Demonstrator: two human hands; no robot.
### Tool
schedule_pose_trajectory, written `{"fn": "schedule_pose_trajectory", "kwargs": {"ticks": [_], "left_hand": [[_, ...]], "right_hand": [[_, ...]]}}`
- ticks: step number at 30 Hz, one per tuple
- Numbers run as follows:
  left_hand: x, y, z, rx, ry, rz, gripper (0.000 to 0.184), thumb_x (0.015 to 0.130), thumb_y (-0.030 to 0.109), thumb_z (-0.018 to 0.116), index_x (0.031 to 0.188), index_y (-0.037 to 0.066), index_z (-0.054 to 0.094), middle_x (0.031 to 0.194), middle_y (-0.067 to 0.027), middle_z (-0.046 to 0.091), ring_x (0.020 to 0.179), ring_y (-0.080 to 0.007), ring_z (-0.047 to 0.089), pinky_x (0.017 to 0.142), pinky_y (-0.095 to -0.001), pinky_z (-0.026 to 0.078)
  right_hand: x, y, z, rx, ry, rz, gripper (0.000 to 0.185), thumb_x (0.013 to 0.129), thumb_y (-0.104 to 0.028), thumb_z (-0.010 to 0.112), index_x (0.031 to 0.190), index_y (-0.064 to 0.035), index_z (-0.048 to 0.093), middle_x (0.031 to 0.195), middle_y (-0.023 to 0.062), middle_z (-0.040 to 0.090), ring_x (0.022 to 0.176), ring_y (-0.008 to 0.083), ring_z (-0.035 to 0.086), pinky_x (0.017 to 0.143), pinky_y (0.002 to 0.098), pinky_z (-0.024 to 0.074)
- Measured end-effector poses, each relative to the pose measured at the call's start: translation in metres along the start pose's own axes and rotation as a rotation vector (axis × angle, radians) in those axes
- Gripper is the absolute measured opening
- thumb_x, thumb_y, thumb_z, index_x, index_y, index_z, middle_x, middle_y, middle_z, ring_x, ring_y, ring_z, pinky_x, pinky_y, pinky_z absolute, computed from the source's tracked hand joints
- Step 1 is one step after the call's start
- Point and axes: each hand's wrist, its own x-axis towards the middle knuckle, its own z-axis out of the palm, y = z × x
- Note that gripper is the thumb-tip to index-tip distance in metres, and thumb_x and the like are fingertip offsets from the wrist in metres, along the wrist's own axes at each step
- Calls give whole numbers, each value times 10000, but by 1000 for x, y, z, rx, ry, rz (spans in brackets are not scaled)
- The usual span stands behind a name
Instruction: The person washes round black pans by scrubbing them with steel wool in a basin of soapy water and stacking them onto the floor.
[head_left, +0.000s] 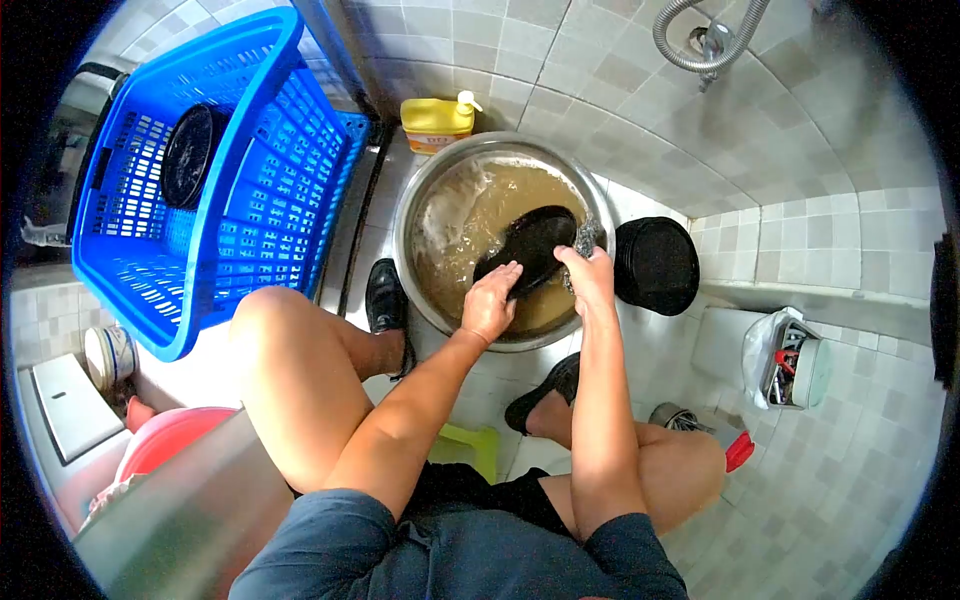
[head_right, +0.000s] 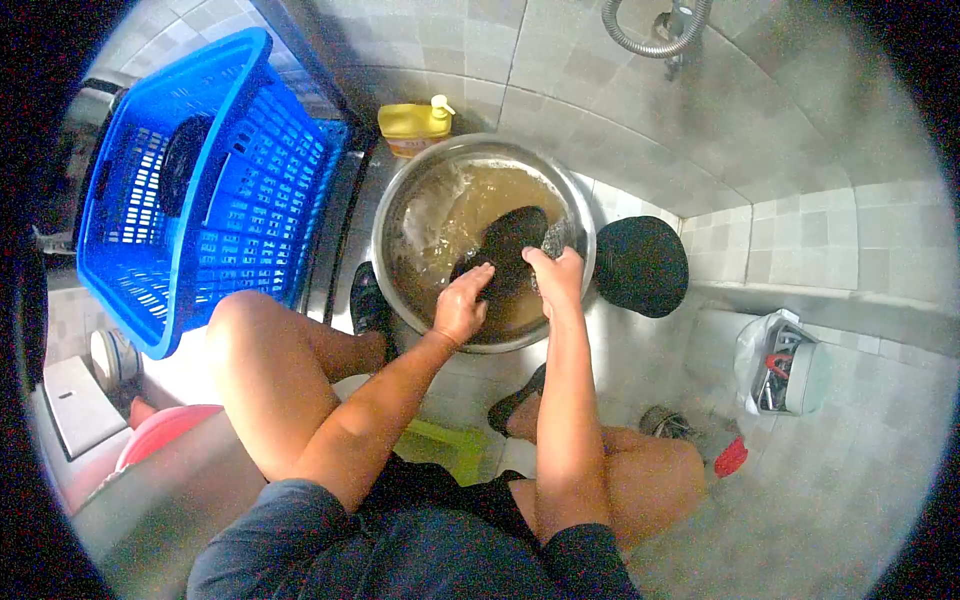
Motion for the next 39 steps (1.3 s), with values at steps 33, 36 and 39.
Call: {"fn": "schedule_pose_trajectory", "kwargs": {"ticks": [33, 36, 39], "left_hand": [[11, -83, 2, -785, 232, -716, 490, 800, -125, 655, 1245, -38, 469, 1145, -145, 635, 1023, -242, 630, 909, -378, 517], [11, -91, 3, -658, 195, -740, 469, 796, -115, 662, 1223, -42, 481, 1111, -143, 645, 976, -230, 639, 872, -363, 529], [11, -92, 0, -616, 160, -779, 455, 787, -99, 668, 1203, -40, 494, 1082, -134, 656, 932, -223, 648, 848, -354, 534]], "right_hand": [[84, 123, 92, -1012, -61, -242, 225, 938, -183, 593, 1127, -68, 555, 1097, 228, 632, 973, 427, 650, 781, 538, 523], [79, 125, 95, -973, -42, -177, 257, 930, -199, 609, 1136, -60, 541, 1114, 242, 632, 1021, 456, 626, 829, 542, 511], [42, 120, 100, -849, -318, -279, 268, 924, -199, 616, 1123, -46, 523, 1088, 233, 635, 1010, 460, 617, 831, 534, 503]]}}
